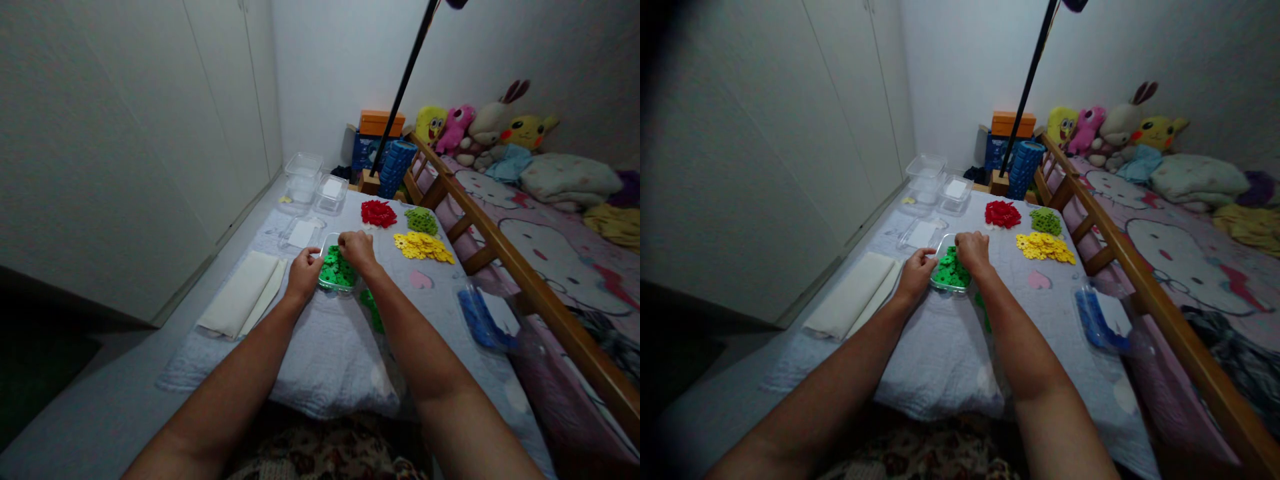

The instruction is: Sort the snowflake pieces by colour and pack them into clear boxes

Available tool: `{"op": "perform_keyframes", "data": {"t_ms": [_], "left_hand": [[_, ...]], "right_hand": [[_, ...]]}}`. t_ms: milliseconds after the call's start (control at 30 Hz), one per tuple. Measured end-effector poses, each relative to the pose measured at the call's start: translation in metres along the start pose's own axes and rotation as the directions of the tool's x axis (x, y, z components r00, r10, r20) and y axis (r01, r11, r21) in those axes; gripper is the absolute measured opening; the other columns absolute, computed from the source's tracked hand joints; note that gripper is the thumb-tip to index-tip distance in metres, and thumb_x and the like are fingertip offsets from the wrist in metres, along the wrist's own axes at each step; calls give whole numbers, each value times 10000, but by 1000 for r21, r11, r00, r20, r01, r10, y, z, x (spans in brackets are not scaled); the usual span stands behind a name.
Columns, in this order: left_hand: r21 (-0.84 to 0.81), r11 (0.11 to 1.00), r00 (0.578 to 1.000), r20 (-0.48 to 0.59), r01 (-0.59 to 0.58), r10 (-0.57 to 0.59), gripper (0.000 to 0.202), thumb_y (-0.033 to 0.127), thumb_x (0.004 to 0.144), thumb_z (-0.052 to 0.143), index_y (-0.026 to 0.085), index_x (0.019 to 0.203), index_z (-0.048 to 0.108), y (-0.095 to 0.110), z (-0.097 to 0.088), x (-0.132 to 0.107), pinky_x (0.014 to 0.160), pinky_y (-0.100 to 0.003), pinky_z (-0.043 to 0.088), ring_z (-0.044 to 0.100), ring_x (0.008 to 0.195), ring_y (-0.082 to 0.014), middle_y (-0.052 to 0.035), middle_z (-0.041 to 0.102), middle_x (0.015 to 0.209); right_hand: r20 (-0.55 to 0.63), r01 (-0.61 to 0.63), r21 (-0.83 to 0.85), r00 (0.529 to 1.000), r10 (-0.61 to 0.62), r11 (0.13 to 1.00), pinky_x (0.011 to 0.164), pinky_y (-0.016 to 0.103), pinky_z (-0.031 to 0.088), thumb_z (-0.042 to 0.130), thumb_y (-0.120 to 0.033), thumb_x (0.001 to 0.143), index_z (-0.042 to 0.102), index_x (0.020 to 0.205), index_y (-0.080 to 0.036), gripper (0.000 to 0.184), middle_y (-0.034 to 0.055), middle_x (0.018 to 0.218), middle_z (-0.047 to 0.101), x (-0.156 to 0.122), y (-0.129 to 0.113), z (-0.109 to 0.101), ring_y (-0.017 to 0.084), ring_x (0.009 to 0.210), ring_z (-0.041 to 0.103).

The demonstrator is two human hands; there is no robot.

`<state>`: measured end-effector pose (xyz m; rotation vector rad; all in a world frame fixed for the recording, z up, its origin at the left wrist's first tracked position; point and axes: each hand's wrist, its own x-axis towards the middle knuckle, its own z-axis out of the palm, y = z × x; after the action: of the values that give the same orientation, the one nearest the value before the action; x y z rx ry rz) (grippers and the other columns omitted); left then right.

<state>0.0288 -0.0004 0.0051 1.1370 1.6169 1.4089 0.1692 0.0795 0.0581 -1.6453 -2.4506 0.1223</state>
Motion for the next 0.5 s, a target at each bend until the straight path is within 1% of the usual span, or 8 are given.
{"op": "perform_keyframes", "data": {"t_ms": [100,200,300,367,433,500], "left_hand": [[6,1000,1000,0,5,-5,356,350,749,618,151,1038,678,0,0,0,566,-248,376,511,571,-135,61,514,602],[6,1000,1000,3,9,-9,360,350,745,617,147,1037,674,1,0,-1,564,-249,373,504,564,-134,64,504,594],[0,1000,1000,2,7,-7,359,354,748,618,149,1037,676,2,0,-1,569,-247,379,508,569,-133,63,506,601],[2,1000,1000,-2,3,-3,357,357,746,621,152,1033,680,1,0,-1,573,-247,380,510,576,-134,60,511,609],[7,1000,1000,-3,0,0,356,357,743,622,154,1029,682,0,0,0,574,-247,380,511,580,-135,58,514,614],[10,1000,1000,0,-2,2,360,357,737,621,154,1028,682,-1,0,0,574,-247,380,511,583,-137,57,513,613]], "right_hand": [[25,11,24,1000,-12,1000,910,416,363,536,-189,939,780,980,-213,248,124,1032,770,-2,1,-1,289,1054,598],[-29,4,95,1000,-1,995,927,406,371,558,-205,926,776,971,-223,224,88,1013,778,-8,10,-6,268,1033,609],[-93,0,216,995,20,976,904,365,402,590,-191,889,765,932,-227,184,54,960,779,-18,28,-11,233,967,632],[-107,5,313,994,30,950,858,334,428,595,-183,872,755,905,-221,167,47,920,771,-27,43,-14,215,908,643],[-100,-2,392,994,45,920,809,309,442,598,-181,859,744,883,-209,150,47,888,757,-39,58,-16,199,851,645],[-65,-16,436,997,50,900,763,291,444,609,-193,847,733,869,-198,126,44,866,740,-53,70,-17,182,794,636]]}}
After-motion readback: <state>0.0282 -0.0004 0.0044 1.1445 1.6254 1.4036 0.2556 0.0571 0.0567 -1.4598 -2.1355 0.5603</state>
